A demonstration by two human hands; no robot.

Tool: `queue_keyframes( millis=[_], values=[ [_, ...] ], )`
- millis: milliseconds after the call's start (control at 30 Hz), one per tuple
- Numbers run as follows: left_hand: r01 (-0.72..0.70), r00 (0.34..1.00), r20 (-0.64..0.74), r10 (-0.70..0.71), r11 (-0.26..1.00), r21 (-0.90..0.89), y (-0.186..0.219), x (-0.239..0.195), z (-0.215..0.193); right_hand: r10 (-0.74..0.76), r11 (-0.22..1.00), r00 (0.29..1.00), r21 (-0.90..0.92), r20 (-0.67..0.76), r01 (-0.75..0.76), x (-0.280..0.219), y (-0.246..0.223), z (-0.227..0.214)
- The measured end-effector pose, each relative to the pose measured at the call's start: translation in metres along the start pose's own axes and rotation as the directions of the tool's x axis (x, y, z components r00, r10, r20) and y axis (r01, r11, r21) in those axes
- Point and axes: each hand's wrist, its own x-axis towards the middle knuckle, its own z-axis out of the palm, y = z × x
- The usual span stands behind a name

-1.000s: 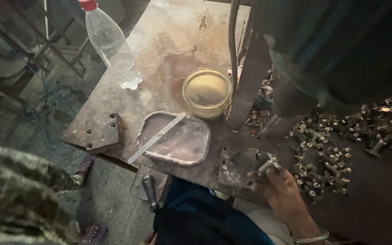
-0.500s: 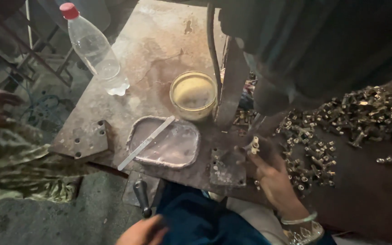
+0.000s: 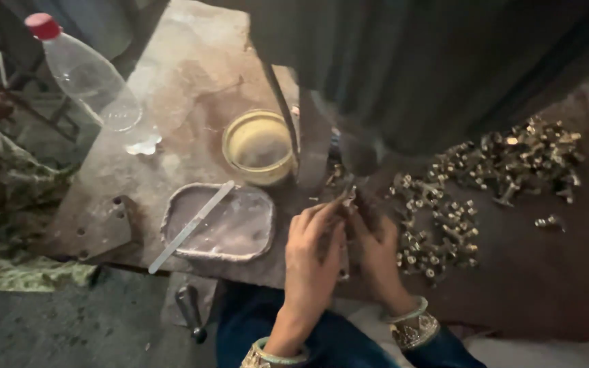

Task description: The person sits at a drill press workbench and works through a large pile of small brass fittings one at a time, placing each fitting on the machine's base and pulling the press lever down onto it, then setting the finished piece aside and picking up the next one.

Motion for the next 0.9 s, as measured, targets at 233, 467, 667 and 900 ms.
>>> queue_keyframes(
  millis=[233, 467, 667, 900],
  values=[
    [0.037, 0.996, -0.079, -0.039, 0.999, -0.029, -0.003, -0.004, 0.002, -0.005, 0.999, 1.0, 0.039, 0.014, 0.004, -0.012, 0.0, 0.013],
    [0.102, 0.975, 0.168, -0.148, 0.961, 0.255, -0.038, -0.022, 0.024, -0.093, 0.994, 0.995, -0.051, 0.037, 0.095, 0.0, -0.002, 0.007],
    [-0.264, 0.91, 0.364, 0.199, 0.954, 0.139, -0.167, -0.069, 0.161, 0.086, 0.994, 0.957, -0.093, 0.276, -0.062, 0.028, -0.021, -0.019],
    [0.378, 0.872, 0.43, -0.234, 0.88, -0.287, -0.192, -0.057, 0.201, -0.351, 0.283, 0.864, -0.839, 0.361, 0.466, 0.025, -0.019, -0.02]
  ],
)
